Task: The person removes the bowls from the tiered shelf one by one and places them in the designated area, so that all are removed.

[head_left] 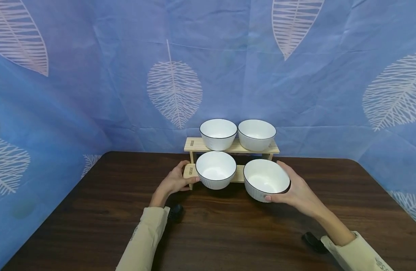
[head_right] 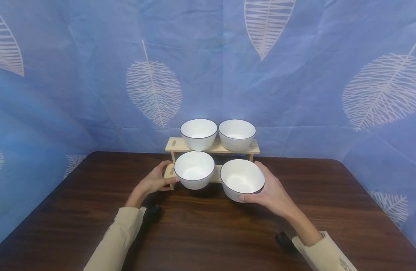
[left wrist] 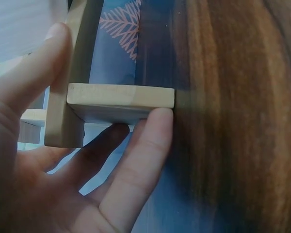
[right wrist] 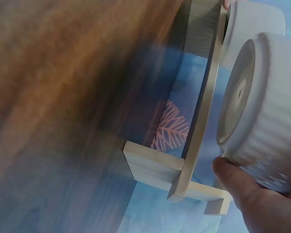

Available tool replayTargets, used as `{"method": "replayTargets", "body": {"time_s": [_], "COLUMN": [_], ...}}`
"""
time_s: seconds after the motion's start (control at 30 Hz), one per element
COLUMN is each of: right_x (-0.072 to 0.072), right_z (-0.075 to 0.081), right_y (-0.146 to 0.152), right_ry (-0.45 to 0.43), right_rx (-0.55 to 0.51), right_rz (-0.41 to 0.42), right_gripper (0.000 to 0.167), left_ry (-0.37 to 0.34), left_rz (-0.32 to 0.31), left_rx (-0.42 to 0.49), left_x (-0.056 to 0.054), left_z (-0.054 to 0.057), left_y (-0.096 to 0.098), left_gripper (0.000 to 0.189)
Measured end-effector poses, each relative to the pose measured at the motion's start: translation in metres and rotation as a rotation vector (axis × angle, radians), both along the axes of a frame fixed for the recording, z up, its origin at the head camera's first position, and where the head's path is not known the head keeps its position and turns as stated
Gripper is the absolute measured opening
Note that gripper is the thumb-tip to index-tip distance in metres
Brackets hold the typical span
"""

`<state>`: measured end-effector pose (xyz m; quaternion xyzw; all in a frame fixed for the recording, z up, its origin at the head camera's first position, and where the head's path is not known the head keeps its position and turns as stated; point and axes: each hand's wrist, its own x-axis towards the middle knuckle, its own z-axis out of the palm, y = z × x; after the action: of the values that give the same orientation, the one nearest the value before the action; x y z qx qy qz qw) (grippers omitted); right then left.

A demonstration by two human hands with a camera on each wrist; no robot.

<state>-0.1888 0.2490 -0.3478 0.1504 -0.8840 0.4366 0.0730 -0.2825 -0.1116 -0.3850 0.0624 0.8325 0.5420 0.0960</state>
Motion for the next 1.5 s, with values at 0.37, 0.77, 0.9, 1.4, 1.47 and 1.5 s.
{"method": "replayTargets", "body": {"time_s": [0.37,0.77,0.9,1.4,1.47,1.5], "right_x": [0.019,0.031,0.033,0.032,0.031,0.031], "right_z": [-0.004,-0.011,-0.013,-0.016,-0.016,-0.016], "right_y": [-0.006,-0.024,-0.028,-0.052,-0.056,-0.058], "right_ry": [0.063,0.027,0.021,-0.044,-0.049,-0.051], "right_rx": [-0.005,0.007,-0.010,-0.020,-0.013,-0.004], "right_rz": [0.077,0.166,0.206,0.338,0.359,0.365], "right_gripper": [0.110,0.115,0.115,0.114,0.113,0.113], "left_ry": [0.001,-0.008,-0.014,-0.007,-0.004,-0.004], "left_rz": [-0.025,-0.021,-0.027,-0.020,-0.019,-0.018], "left_rx": [-0.004,-0.017,-0.015,0.002,0.003,0.002], "left_x": [-0.001,-0.002,-0.003,-0.002,-0.001,-0.001], "left_z": [0.003,0.002,0.001,0.000,0.000,0.000], "left_y": [-0.001,0.001,0.001,-0.001,-0.001,-0.001], "left_gripper": [0.074,0.077,0.076,0.076,0.076,0.076]}}
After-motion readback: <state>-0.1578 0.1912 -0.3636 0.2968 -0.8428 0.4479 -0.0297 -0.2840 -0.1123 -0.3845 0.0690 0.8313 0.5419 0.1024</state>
